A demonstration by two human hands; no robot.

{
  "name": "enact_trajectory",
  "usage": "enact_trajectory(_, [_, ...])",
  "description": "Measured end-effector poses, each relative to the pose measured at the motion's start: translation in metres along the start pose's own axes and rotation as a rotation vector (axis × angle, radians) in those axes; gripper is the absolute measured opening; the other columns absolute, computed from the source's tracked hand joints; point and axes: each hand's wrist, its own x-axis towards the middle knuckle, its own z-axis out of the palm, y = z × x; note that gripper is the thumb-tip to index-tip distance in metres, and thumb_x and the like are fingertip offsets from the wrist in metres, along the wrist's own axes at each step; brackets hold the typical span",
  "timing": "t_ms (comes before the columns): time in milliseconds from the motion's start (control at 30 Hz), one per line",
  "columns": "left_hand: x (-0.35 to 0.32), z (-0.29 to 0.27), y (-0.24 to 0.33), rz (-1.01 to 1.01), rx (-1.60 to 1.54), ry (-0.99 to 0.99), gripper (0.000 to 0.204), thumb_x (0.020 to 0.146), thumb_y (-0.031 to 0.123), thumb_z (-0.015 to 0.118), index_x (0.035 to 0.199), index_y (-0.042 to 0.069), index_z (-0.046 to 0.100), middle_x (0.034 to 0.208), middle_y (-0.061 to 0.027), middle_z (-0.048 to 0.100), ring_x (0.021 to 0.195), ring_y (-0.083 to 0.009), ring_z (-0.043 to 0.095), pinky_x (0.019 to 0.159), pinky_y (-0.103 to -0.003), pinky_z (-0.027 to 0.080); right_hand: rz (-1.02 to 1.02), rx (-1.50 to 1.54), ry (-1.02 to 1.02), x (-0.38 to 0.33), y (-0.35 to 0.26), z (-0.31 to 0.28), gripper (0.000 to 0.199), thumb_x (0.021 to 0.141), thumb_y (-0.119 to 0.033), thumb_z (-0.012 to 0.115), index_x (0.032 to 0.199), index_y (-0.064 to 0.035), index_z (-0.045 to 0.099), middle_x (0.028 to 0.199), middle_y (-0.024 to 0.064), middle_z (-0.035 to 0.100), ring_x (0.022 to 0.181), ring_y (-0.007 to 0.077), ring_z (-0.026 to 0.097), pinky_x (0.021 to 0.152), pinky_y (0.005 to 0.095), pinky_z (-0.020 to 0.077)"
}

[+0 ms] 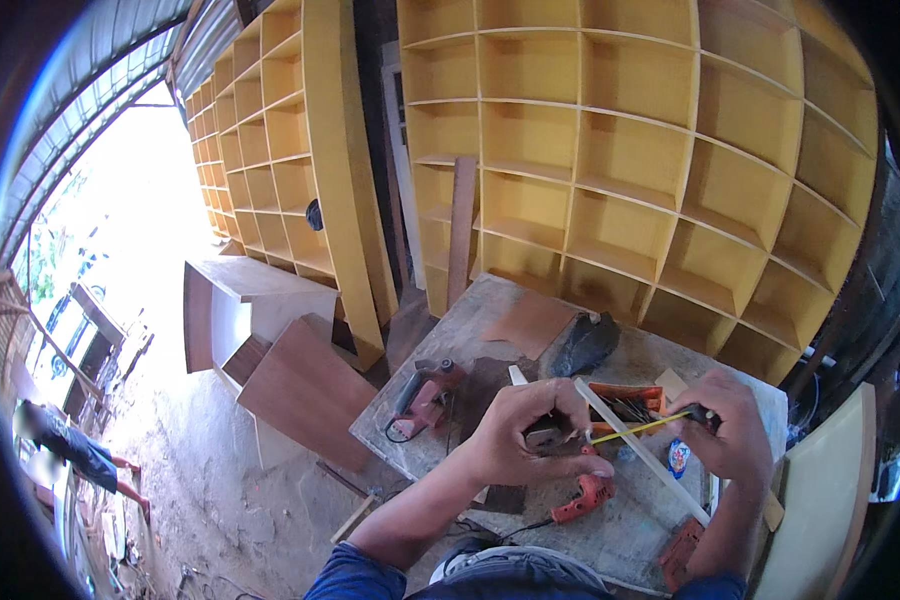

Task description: The person measures and marks wooden strips using a tape measure and pencil, then assembles them into rectangular frames on a workbench. They repeatedly measure, mark, and fit the pieces together to form the frame structure.

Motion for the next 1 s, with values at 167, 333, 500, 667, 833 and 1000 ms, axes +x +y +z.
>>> enact_trajectory(167, [0.009,0.0,-0.002,-0.024,0.087,0.02,0.038,0.074,0.017,0.096,0.088,0.007,0.061,0.083,-0.0034,0.065,0.073,-0.0102,0.061,0.064,-0.026,0.048,0.068,0.019,0.083,0.006,-0.048,-0.017,0.02,0.073,-0.017,0.08,0.087,-0.0043,0.075,0.078,0.0128,0.066,0.076,0.0301,0.061,0.068,0.0413,0.0472])
enact_trajectory(333, [0.01,0.006,-0.011,-0.021,0.058,-0.007,0.039,0.073,0.018,0.096,0.085,0.006,0.061,0.081,-0.0039,0.066,0.073,-0.0106,0.062,0.064,-0.027,0.048,0.175,-0.112,0.014,0.01,-0.064,-0.022,0.02,0.075,-0.021,0.08,0.087,-0.0046,0.076,0.072,0.0127,0.06,0.073,0.0306,0.059,0.066,0.0431,0.0443])
enact_trajectory(500, [0.009,0.005,-0.011,0.009,0.02,-0.039,0.044,0.071,0.023,0.097,0.085,0.005,0.059,0.079,-0.0038,0.064,0.072,-0.0118,0.06,0.064,-0.028,0.047,0.163,-0.164,-0.038,0.016,-0.067,-0.025,0.021,0.076,-0.023,0.079,0.086,-0.0051,0.076,0.07,0.0137,0.058,0.072,0.0318,0.059,0.066,0.0442,0.0436])
enact_trajectory(667, [0.018,-0.005,-0.014,0.173,-0.232,-0.141,0.065,0.085,0.061,0.079,0.087,0.0,0.058,0.08,-0.01,0.059,0.075,-0.0208,0.058,0.07,-0.033,0.044,0.128,-0.227,-0.073,0.015,-0.069,-0.032,0.02,0.076,-0.024,0.079,0.084,-0.005,0.075,0.07,0.0144,0.059,0.072,0.0322,0.06,0.067,0.0447,0.044])
enact_trajectory(833, [0.001,-0.004,-0.025,0.042,-0.286,-0.098,0.081,0.099,0.075,0.04,0.088,-0.004,0.057,0.081,-0.0126,0.057,0.076,-0.0261,0.056,0.072,-0.036,0.044,0.107,-0.261,-0.05,0.019,-0.075,-0.035,0.02,0.077,-0.024,0.079,0.084,-0.005,0.076,0.07,0.0147,0.061,0.072,0.0327,0.061,0.066,0.0456,0.0448])
enact_trajectory(1000, [0.003,-0.001,-0.027,0.018,-0.24,-0.054,0.084,0.099,0.077,0.031,0.085,-0.002,0.059,0.08,-0.0118,0.06,0.075,-0.0238,0.057,0.07,-0.035,0.045,0.097,-0.275,-0.05,0.022,-0.079,-0.036,0.02,0.077,-0.023,0.079,0.084,-0.0046,0.076,0.072,0.0145,0.066,0.075,0.0333,0.064,0.069,0.0452,0.0487])
